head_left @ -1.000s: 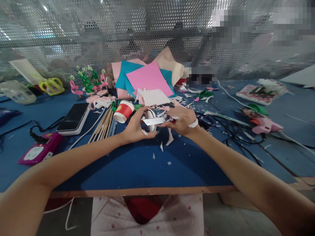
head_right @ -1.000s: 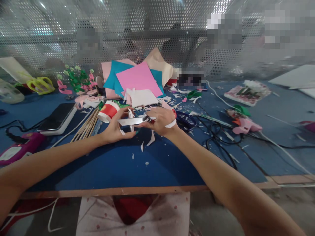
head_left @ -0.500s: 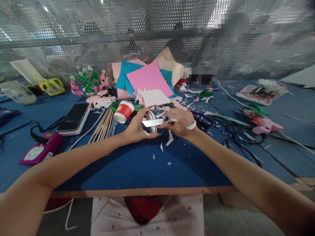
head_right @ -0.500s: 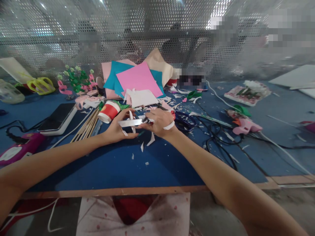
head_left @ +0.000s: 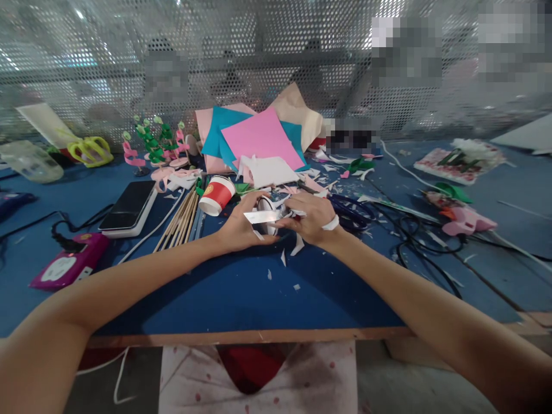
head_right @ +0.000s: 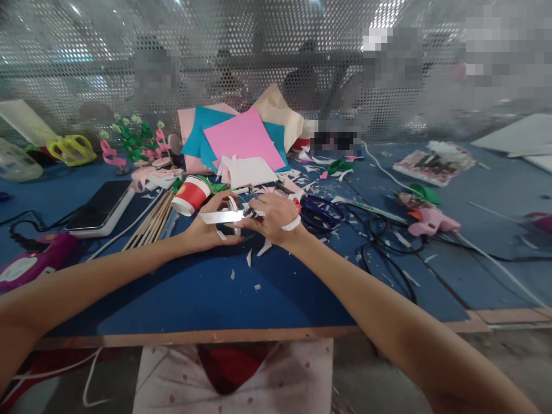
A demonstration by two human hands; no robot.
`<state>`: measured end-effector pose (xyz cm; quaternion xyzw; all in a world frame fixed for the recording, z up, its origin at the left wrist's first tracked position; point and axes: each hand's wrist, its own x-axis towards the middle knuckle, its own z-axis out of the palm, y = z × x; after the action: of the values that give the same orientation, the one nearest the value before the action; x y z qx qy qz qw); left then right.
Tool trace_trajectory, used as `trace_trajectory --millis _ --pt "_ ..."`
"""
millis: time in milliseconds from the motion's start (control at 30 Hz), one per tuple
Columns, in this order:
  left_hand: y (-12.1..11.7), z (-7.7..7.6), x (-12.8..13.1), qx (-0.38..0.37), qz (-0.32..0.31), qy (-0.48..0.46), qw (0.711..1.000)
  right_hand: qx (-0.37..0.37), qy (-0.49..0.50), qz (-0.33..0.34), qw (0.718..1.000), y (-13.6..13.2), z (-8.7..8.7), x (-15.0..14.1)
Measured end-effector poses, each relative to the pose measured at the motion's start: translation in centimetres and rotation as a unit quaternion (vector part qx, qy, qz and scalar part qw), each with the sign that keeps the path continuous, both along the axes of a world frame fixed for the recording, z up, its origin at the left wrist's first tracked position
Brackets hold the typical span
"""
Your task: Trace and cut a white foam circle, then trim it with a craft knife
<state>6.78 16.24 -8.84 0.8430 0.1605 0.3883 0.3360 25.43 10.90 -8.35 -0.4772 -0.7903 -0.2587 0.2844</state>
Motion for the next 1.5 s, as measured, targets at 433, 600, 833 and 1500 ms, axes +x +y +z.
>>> trace_trajectory --millis 433,600,833,1500 --pt "0.29 -0.04 -0.31 0.036 -0.007 -0.028 0.999 0.004 0.008 0.007 1.0 0.39 -0.04 0.69" --pt "0.39 -0.15 -0.34 0.069 -0.011 -0.017 0.997 0.031 -0.002 0.017 0.999 0.35 -0.18 0.63" --pt "0.21 0.07 -0.3 0.085 -0.002 -0.012 0.996 0.007 -0.001 0.008 1.0 0.41 -0.5 0.79" --pt "0.02 0.12 -0.01 0.133 -0.06 0.049 0.988 0.031 0.021 0.026 0.999 -0.26 0.23 -0.12"
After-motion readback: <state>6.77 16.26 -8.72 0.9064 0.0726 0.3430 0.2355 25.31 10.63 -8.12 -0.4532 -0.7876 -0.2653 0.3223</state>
